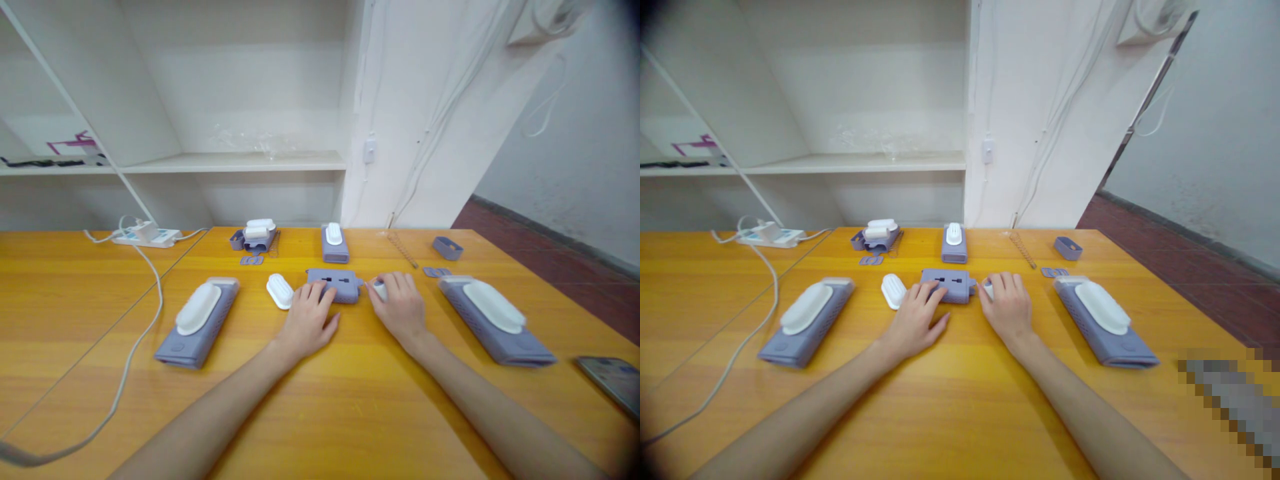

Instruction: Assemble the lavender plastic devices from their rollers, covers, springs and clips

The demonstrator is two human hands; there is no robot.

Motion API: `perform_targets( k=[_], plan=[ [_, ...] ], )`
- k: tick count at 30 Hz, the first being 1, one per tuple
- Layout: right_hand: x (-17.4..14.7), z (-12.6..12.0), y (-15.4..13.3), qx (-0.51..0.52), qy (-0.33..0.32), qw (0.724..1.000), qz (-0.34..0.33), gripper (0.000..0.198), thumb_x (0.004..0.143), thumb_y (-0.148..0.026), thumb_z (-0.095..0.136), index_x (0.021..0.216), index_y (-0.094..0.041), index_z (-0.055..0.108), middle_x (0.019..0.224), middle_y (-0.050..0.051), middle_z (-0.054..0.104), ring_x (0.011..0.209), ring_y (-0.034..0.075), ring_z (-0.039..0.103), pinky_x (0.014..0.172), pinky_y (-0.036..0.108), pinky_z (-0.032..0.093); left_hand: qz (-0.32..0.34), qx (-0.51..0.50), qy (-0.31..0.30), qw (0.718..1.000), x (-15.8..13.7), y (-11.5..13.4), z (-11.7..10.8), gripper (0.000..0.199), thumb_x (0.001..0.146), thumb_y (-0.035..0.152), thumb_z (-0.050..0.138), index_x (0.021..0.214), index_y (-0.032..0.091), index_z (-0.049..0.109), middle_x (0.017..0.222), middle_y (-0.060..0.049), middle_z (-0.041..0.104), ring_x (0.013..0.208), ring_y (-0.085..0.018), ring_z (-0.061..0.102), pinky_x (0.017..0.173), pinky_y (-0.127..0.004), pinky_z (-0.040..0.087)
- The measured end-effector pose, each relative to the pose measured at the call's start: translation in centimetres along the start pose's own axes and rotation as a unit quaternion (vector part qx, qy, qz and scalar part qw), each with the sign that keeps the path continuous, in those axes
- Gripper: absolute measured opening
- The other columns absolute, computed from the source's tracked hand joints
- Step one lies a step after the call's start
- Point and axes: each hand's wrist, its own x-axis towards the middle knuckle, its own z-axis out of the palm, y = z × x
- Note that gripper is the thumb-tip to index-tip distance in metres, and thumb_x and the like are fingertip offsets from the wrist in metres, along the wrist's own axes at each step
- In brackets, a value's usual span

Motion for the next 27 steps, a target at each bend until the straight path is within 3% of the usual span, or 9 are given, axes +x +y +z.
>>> perform_targets(
  k=[20, 27],
  plan=[
    [-0.3, 0.2, 0.6, 0.020, 0.084, 0.996, -0.002, 0.017, 0.084, -0.032, 0.055, 0.092, -0.020, 0.065, 0.089, 0.008, 0.057, 0.085, 0.022, 0.048, 0.077, 0.038, 0.032, 0.002, -0.002, 0.009, 1.000, -0.1, -0.1, 0.1, 0.040, 0.083, 0.033, 0.048, 0.121, 0.021, 0.044, 0.122, -0.013, 0.046, 0.109, -0.029, 0.043, 0.090, -0.048, 0.038],
    [-1.0, 0.0, 0.1, 0.078, 0.122, 0.988, -0.044, 0.014, 0.081, -0.028, 0.059, 0.091, -0.021, 0.064, 0.087, 0.006, 0.057, 0.085, 0.020, 0.052, 0.081, 0.038, 0.034, -0.002, -0.006, 0.006, 1.000, -0.1, 0.0, 0.1, 0.040, 0.083, 0.033, 0.049, 0.121, 0.020, 0.044, 0.123, -0.013, 0.046, 0.109, -0.029, 0.043, 0.090, -0.048, 0.038]
  ],
)
